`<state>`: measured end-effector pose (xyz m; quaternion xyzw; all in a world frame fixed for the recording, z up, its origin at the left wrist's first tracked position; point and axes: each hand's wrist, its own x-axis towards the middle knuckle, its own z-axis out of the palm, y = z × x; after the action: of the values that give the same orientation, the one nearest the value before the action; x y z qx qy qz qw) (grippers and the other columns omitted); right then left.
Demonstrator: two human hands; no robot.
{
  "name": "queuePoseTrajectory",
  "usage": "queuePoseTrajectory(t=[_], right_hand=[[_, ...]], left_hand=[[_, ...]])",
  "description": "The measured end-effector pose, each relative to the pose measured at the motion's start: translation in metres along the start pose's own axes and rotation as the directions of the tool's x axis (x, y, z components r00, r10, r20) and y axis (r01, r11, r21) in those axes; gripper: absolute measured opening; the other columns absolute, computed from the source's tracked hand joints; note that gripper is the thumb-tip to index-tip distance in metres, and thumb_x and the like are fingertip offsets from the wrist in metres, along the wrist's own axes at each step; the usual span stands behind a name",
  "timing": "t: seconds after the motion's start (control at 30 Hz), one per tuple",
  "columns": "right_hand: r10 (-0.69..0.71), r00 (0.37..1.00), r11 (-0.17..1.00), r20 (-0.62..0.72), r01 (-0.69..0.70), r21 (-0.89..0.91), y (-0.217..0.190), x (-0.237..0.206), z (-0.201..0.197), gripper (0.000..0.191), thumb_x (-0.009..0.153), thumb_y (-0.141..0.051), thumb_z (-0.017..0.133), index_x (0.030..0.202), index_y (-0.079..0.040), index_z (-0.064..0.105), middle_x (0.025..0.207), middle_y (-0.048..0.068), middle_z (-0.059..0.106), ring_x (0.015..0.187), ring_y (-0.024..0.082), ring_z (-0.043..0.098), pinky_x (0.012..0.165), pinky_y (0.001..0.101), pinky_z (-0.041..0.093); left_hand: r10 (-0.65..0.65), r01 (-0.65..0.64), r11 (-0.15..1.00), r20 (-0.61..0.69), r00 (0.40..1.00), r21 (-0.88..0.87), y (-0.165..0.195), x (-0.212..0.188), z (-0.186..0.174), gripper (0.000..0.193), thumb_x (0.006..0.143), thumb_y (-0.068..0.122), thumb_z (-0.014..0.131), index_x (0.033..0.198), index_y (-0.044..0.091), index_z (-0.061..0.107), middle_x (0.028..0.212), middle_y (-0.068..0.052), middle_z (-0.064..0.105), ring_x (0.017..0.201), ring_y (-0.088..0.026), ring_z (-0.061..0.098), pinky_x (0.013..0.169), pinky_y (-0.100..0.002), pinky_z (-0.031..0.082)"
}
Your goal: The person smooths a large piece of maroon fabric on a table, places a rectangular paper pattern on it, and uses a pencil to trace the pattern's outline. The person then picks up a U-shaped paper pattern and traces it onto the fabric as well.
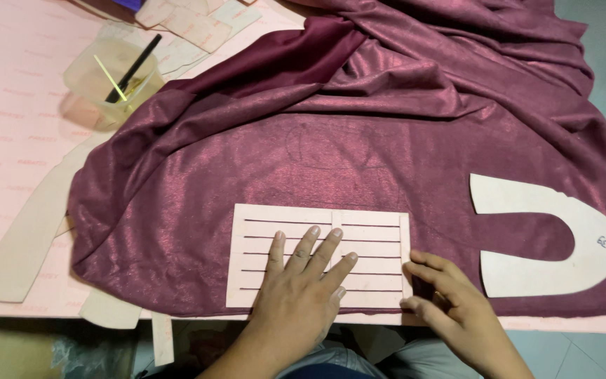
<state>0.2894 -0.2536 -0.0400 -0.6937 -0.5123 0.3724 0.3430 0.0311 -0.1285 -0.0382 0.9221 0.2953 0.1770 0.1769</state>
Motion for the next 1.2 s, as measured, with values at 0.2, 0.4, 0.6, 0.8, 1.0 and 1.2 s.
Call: queuePoseTrajectory(t=[0.2, 0.4, 0.6, 0.8, 1.0, 1.2], right_hand=[[-0.303, 0.925, 0.922, -0.231, 0.346, 0.176, -0.014, 0.029, -0.007, 0.037, 0.111, -0.023, 0.047, 0.114, 0.004, 0.072, 0.128, 0.009, 0.057, 0.092, 0.013, 0.055, 0.084, 0.0287, 0.048], [-0.315, 0.943, 0.947, 0.106, 0.320, -0.038, -0.073, 0.074, 0.045, 0.033, 0.105, -0.027, 0.051, 0.105, -0.001, 0.072, 0.093, 0.006, 0.065, 0.080, 0.017, 0.060, 0.074, 0.0314, 0.052], [-0.463, 0.716, 0.795, 0.522, 0.596, -0.113, -0.116, 0.097, 0.112, 0.022, 0.097, -0.026, 0.063, 0.106, -0.006, 0.069, 0.100, 0.010, 0.075, 0.098, 0.028, 0.071, 0.088, 0.0409, 0.053], [-0.416, 0.751, 0.756, 0.512, 0.599, -0.263, -0.111, 0.101, 0.134, 0.020, 0.093, -0.027, 0.066, 0.101, -0.008, 0.070, 0.099, 0.010, 0.075, 0.100, 0.033, 0.068, 0.090, 0.0454, 0.050], [-0.608, 0.792, 0.327, 0.052, 0.309, -0.893, -0.152, 0.097, 0.153, 0.028, 0.090, -0.043, 0.057, 0.103, -0.021, 0.067, 0.105, 0.012, 0.071, 0.103, 0.041, 0.063, 0.083, 0.0541, 0.044], [-0.546, 0.728, 0.599, 0.413, 0.685, -0.415, -0.115, 0.105, 0.134, 0.022, 0.090, -0.028, 0.063, 0.099, -0.010, 0.071, 0.099, 0.011, 0.073, 0.098, 0.036, 0.064, 0.084, 0.0494, 0.049]], left_hand=[[-0.024, 0.024, 0.999, -0.010, 1.000, -0.034, 0.003, 0.003, 0.010, 0.053, 0.092, 0.031, 0.058, 0.144, 0.019, 0.056, 0.160, -0.013, 0.041, 0.150, -0.034, 0.032, 0.119, -0.067, 0.012], [-0.130, 0.129, 0.992, 0.098, 0.987, 0.014, 0.005, 0.021, 0.028, 0.069, 0.081, 0.036, 0.050, 0.148, 0.023, 0.049, 0.162, -0.003, 0.037, 0.150, -0.034, 0.027, 0.110, -0.080, 0.006], [-0.074, 0.075, 0.997, -0.064, 0.995, 0.016, -0.001, 0.008, 0.048, 0.062, 0.094, 0.056, 0.039, 0.149, 0.030, 0.048, 0.166, -0.005, 0.033, 0.153, -0.034, 0.028, 0.118, -0.075, 0.009], [-0.031, 0.040, 0.996, -0.121, 0.992, 0.075, -0.004, 0.009, 0.055, 0.059, 0.100, 0.057, 0.037, 0.152, 0.033, 0.050, 0.172, -0.003, 0.033, 0.160, -0.031, 0.029, 0.123, -0.076, 0.012], [-0.149, 0.125, 0.955, -0.074, 0.986, -0.268, 0.003, 0.012, 0.050, 0.054, 0.103, 0.049, 0.038, 0.149, 0.025, 0.052, 0.167, -0.006, 0.040, 0.151, -0.034, 0.037, 0.122, -0.065, 0.025], [-0.176, 0.140, 0.927, -0.074, 0.982, -0.348, 0.003, 0.012, 0.046, 0.053, 0.102, 0.048, 0.038, 0.148, 0.025, 0.054, 0.166, -0.006, 0.042, 0.150, -0.034, 0.038, 0.122, -0.064, 0.025]])
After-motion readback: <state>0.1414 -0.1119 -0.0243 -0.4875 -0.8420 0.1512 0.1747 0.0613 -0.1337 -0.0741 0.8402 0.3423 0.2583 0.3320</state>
